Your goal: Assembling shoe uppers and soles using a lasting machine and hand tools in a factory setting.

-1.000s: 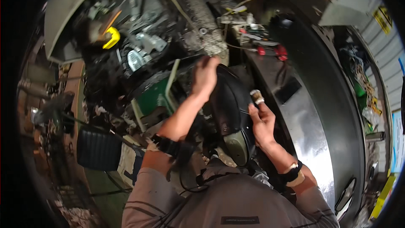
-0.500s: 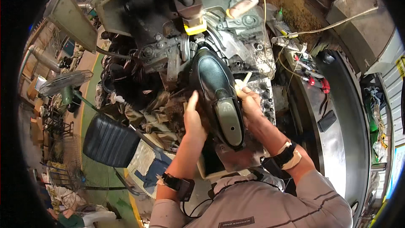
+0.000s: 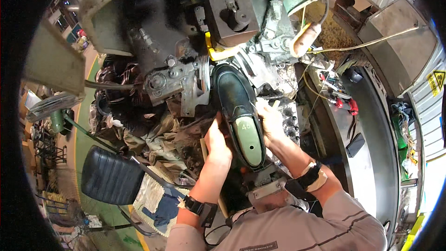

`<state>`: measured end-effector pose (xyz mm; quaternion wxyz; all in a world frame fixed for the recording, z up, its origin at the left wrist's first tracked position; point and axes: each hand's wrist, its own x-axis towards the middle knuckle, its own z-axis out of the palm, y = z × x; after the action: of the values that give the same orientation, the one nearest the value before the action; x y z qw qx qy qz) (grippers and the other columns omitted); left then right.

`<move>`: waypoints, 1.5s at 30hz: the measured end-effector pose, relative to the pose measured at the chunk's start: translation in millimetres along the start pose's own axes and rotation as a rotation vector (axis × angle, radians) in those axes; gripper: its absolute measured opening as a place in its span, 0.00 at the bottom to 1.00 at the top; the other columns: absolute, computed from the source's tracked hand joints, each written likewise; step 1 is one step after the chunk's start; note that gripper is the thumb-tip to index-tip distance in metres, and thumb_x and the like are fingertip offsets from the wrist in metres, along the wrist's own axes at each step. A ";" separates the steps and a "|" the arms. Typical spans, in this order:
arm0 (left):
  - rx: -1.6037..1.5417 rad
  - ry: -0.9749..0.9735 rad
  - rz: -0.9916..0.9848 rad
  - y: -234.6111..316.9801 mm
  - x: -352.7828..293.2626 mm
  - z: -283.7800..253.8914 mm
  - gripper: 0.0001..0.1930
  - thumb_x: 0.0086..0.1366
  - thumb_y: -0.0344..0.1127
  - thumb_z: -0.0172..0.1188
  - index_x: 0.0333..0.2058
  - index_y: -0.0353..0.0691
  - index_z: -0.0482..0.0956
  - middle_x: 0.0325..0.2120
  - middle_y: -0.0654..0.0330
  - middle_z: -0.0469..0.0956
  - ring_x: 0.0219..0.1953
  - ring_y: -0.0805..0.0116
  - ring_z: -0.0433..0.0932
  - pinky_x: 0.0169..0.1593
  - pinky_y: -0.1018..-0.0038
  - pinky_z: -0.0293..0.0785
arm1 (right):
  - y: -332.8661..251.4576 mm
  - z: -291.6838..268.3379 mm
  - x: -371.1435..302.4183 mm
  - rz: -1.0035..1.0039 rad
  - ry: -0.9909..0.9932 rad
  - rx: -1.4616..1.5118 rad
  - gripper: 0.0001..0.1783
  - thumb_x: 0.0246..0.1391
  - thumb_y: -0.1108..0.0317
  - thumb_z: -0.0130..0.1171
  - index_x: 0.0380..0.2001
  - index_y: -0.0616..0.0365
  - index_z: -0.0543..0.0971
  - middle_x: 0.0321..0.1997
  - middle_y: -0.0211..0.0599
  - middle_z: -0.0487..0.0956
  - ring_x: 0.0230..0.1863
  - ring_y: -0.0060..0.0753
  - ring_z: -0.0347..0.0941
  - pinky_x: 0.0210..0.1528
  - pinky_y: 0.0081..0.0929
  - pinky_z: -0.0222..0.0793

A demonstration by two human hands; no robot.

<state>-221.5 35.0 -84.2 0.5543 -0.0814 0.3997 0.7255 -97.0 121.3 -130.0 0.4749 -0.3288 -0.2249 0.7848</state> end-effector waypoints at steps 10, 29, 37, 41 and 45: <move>0.001 0.156 0.242 -14.2 15.1 -5.5 0.14 0.71 0.37 0.57 0.45 0.32 0.82 0.42 0.56 0.83 0.41 0.64 0.81 0.49 0.68 0.76 | -1.3 -1.3 5.8 0.066 -0.022 -0.011 0.15 0.63 0.69 0.58 0.51 0.60 0.80 0.48 0.29 0.81 0.48 0.22 0.72 0.72 0.28 0.48; 0.011 0.046 0.345 -41.3 52.6 -21.8 0.14 0.73 0.39 0.56 0.42 0.32 0.81 0.36 0.60 0.82 0.36 0.68 0.80 0.41 0.70 0.78 | 4.7 -1.9 18.8 0.089 -0.007 0.120 0.31 0.62 0.68 0.62 0.66 0.57 0.66 0.66 0.31 0.70 0.63 0.28 0.67 0.67 0.31 0.63; -0.050 -0.022 0.271 -33.7 46.5 -18.8 0.15 0.74 0.39 0.54 0.44 0.32 0.81 0.38 0.59 0.82 0.37 0.66 0.81 0.43 0.69 0.78 | 7.1 -5.1 19.7 0.089 -0.016 0.053 0.27 0.65 0.65 0.59 0.65 0.57 0.69 0.61 0.30 0.75 0.60 0.25 0.69 0.67 0.28 0.63; 0.089 0.018 0.290 -24.7 44.6 -22.7 0.14 0.73 0.40 0.56 0.44 0.33 0.81 0.39 0.60 0.82 0.38 0.66 0.81 0.42 0.71 0.77 | 8.1 -13.4 23.3 0.070 -0.014 0.090 0.21 0.63 0.69 0.61 0.57 0.59 0.73 0.49 0.27 0.77 0.39 0.17 0.71 0.43 0.17 0.70; 0.527 0.158 0.570 20.3 44.6 -92.5 0.15 0.72 0.41 0.58 0.42 0.32 0.80 0.37 0.54 0.83 0.36 0.66 0.84 0.42 0.76 0.78 | -29.6 -52.7 15.2 0.177 -0.127 -0.143 0.23 0.65 0.65 0.60 0.58 0.60 0.68 0.48 0.43 0.80 0.36 0.30 0.78 0.35 0.19 0.76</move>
<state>-285.8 4.5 -160.9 0.3001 0.1224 0.6202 0.7144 -45.9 150.3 -150.9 0.3638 -0.3303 -0.2800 0.8247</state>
